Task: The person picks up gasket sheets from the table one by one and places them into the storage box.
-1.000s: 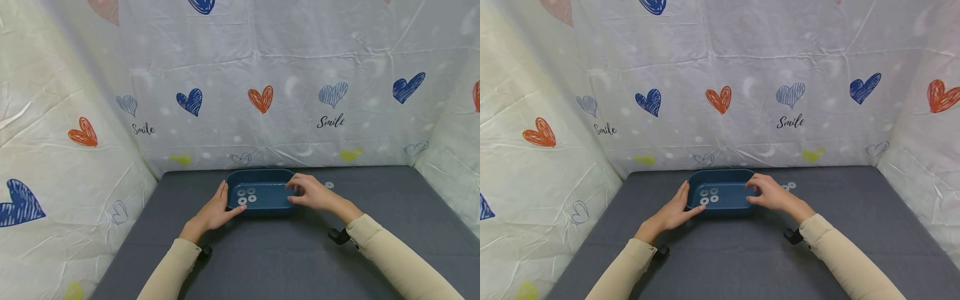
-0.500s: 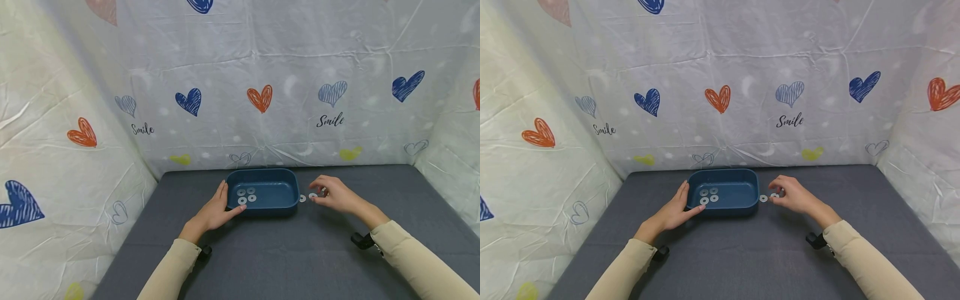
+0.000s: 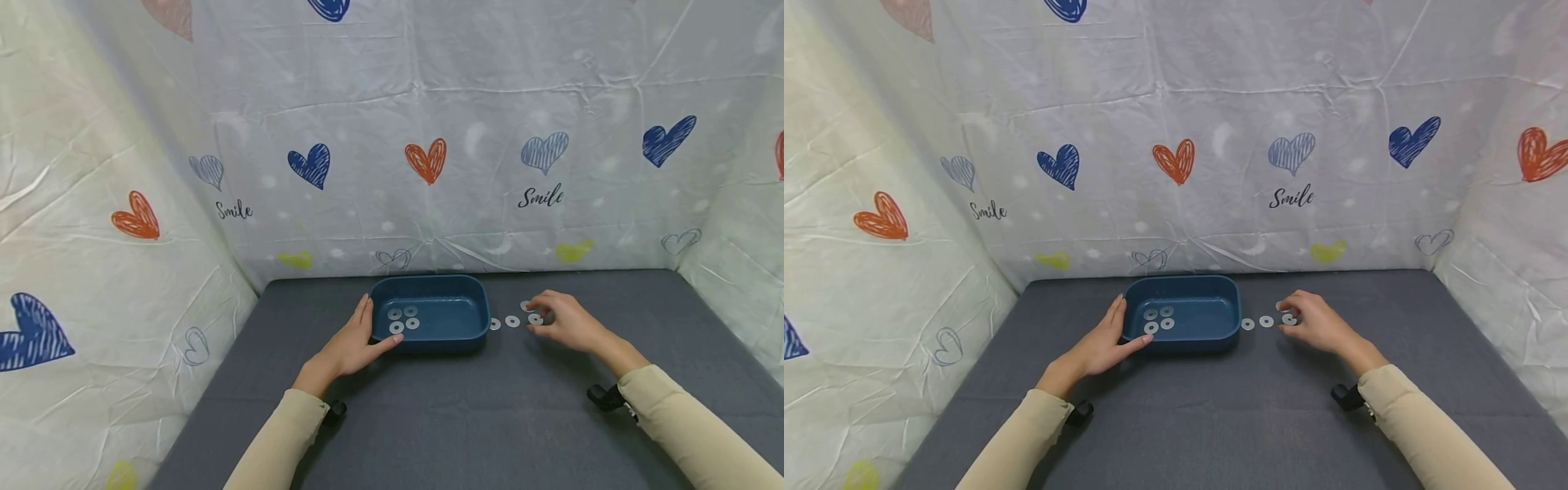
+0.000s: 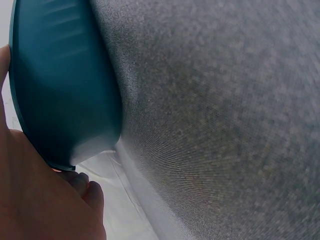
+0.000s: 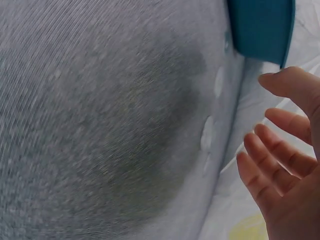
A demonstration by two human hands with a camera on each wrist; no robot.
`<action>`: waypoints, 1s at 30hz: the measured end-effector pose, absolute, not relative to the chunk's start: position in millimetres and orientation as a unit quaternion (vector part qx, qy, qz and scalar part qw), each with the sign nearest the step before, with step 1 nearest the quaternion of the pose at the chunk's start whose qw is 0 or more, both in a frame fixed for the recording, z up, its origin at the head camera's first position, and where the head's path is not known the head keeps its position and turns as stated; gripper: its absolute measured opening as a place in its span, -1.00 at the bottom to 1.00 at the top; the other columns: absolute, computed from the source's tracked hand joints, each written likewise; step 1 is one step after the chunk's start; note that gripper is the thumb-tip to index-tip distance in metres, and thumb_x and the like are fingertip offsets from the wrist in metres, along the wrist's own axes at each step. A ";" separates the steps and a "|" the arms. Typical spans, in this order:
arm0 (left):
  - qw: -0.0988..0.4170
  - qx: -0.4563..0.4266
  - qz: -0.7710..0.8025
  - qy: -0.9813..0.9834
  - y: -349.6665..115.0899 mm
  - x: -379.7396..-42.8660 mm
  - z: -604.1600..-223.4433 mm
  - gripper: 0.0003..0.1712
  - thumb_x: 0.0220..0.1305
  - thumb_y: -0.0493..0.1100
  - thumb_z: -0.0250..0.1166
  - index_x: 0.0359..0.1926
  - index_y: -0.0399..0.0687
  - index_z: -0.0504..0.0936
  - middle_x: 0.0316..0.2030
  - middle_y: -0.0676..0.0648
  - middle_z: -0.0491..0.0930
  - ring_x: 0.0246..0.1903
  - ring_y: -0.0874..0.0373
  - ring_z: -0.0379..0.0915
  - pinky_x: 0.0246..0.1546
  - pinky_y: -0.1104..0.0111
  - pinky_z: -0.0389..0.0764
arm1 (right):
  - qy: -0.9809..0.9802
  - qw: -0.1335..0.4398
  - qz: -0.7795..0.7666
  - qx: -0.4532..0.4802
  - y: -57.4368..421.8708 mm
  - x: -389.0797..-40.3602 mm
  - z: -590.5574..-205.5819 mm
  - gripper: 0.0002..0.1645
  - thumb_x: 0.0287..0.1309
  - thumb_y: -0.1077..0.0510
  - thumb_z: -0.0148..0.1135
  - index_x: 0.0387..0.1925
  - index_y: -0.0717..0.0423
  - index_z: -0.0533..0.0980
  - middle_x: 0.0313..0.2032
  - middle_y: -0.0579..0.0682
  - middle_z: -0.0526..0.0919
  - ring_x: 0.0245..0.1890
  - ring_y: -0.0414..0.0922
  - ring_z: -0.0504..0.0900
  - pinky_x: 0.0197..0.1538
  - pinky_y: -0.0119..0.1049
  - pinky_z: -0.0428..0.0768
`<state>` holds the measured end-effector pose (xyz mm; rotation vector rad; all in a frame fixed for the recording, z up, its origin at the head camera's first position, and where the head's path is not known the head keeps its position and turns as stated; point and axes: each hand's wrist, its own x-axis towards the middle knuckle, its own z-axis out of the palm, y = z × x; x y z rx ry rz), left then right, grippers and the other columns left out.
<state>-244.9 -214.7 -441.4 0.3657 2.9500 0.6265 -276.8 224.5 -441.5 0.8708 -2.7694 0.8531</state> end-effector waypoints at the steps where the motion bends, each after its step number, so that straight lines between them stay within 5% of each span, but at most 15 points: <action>1: 0.052 0.121 0.206 0.970 -214.5 -244.9 -441.1 0.40 0.22 0.69 -0.01 0.63 -0.21 -0.28 0.64 -0.16 -0.41 0.59 -0.14 -0.17 0.48 -0.09 0.13 | -0.916 0.058 0.279 0.281 225.9 -278.1 -443.3 -0.65 0.16 0.24 0.49 -0.03 0.30 0.66 -0.11 0.14 0.65 -0.21 0.02 0.57 -0.20 -0.10 0.58; 15: 0.057 0.121 0.204 0.970 -214.4 -246.4 -439.7 0.39 0.24 0.67 0.00 0.63 -0.23 -0.27 0.64 -0.17 -0.41 0.58 -0.16 -0.16 0.47 -0.09 0.14 | -0.935 0.021 0.285 0.209 235.7 -295.6 -460.2 -0.59 0.13 0.19 0.50 -0.07 0.39 0.63 -0.23 0.15 0.68 -0.39 -0.13 0.57 -0.34 -0.21 0.55; 30: 0.055 0.119 0.202 0.971 -214.7 -246.4 -441.8 0.39 0.23 0.68 -0.01 0.63 -0.22 -0.26 0.64 -0.16 -0.40 0.58 -0.15 -0.14 0.46 -0.09 0.16 | -0.938 0.026 0.300 0.171 229.1 -306.5 -465.2 -0.62 0.09 0.15 0.49 -0.18 0.39 0.66 -0.27 0.20 0.73 -0.28 0.07 0.71 -0.14 0.02 0.65</action>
